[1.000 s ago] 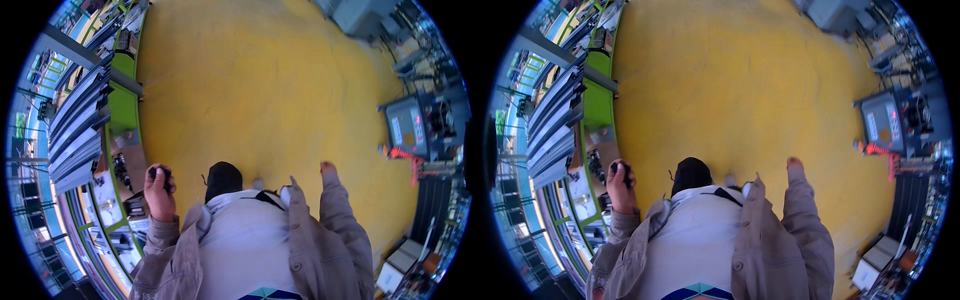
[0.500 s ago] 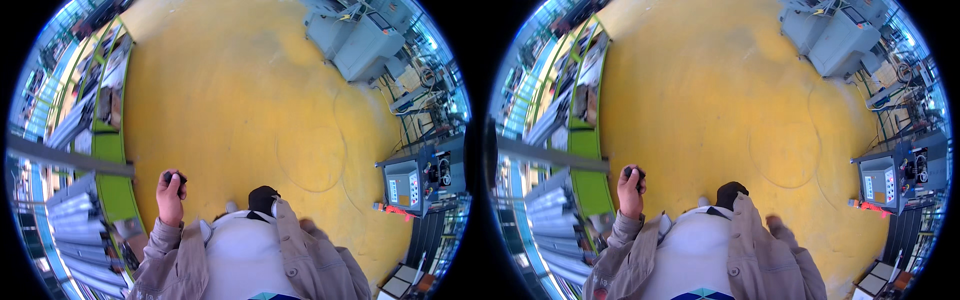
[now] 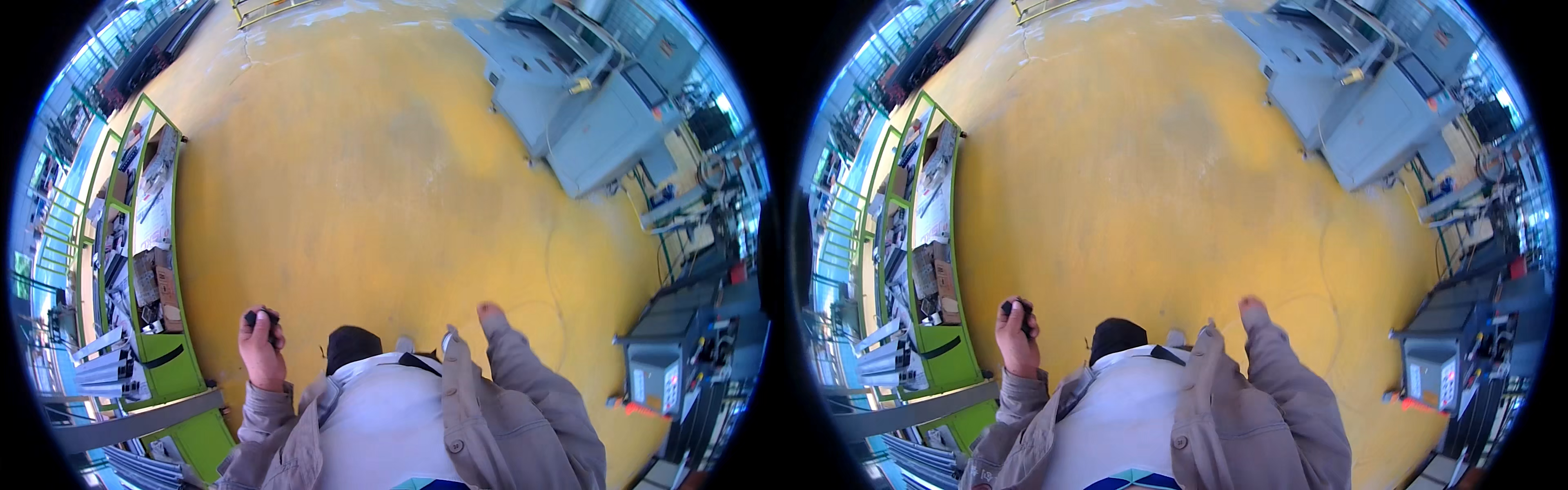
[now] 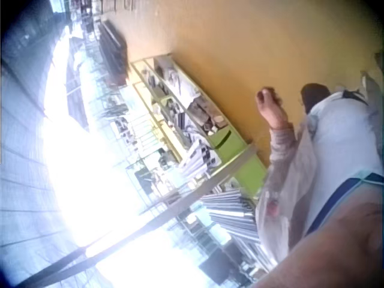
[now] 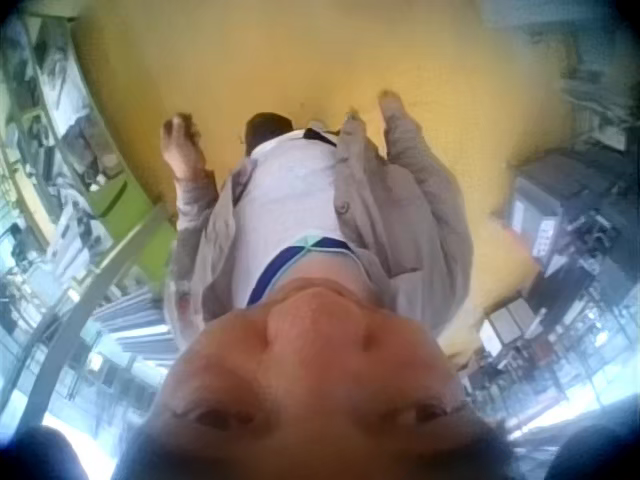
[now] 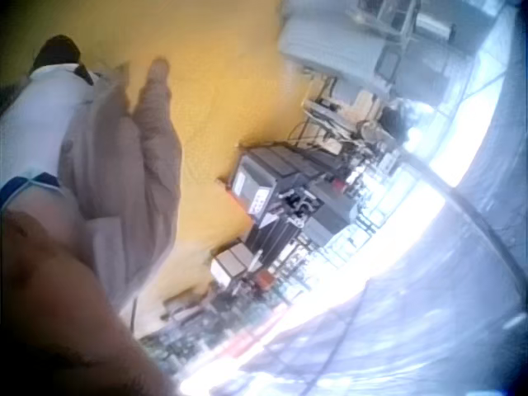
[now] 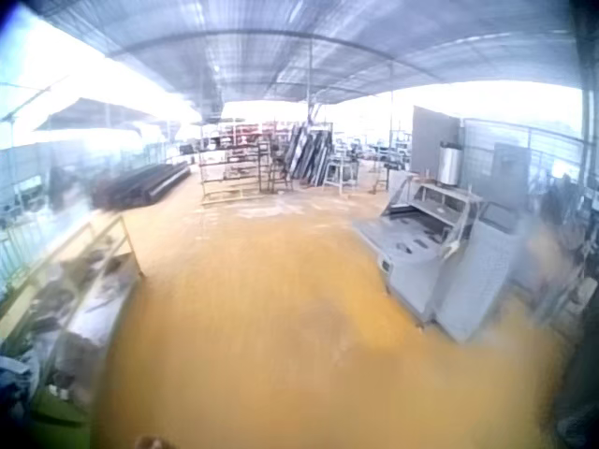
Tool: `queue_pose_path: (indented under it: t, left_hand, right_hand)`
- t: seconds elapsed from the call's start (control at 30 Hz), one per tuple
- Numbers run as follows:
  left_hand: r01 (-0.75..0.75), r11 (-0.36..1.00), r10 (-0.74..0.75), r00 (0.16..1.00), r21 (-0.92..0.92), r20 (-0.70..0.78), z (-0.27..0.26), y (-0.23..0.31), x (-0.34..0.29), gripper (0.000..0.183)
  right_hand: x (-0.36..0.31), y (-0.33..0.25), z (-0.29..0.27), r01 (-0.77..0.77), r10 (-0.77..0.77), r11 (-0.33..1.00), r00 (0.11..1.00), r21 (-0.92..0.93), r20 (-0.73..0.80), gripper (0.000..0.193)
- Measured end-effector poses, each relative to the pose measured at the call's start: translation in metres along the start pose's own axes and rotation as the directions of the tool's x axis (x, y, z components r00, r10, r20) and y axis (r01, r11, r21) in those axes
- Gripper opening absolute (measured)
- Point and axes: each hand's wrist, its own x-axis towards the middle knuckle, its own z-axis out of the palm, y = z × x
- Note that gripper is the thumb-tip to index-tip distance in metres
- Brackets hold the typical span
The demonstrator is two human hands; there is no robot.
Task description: The person cuts metal strips using a miter saw and stamps holes into the resulting pieces with a punch press. The person attaches the pieces to large metal frames using a handheld tool.
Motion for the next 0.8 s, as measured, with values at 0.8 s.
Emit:
queue_pose_path:
  t: [0.8]
  left_hand:
    - [0.116, 0.993, -0.117, 0.958, 0.02, 0.261, 0.632, 0.004, 0.809, 0.006]
  right_hand:
    - [0.599, -0.131, -0.179, 0.099, 0.151, 0.93, 0.775, -0.353, 0.614, 0.034]
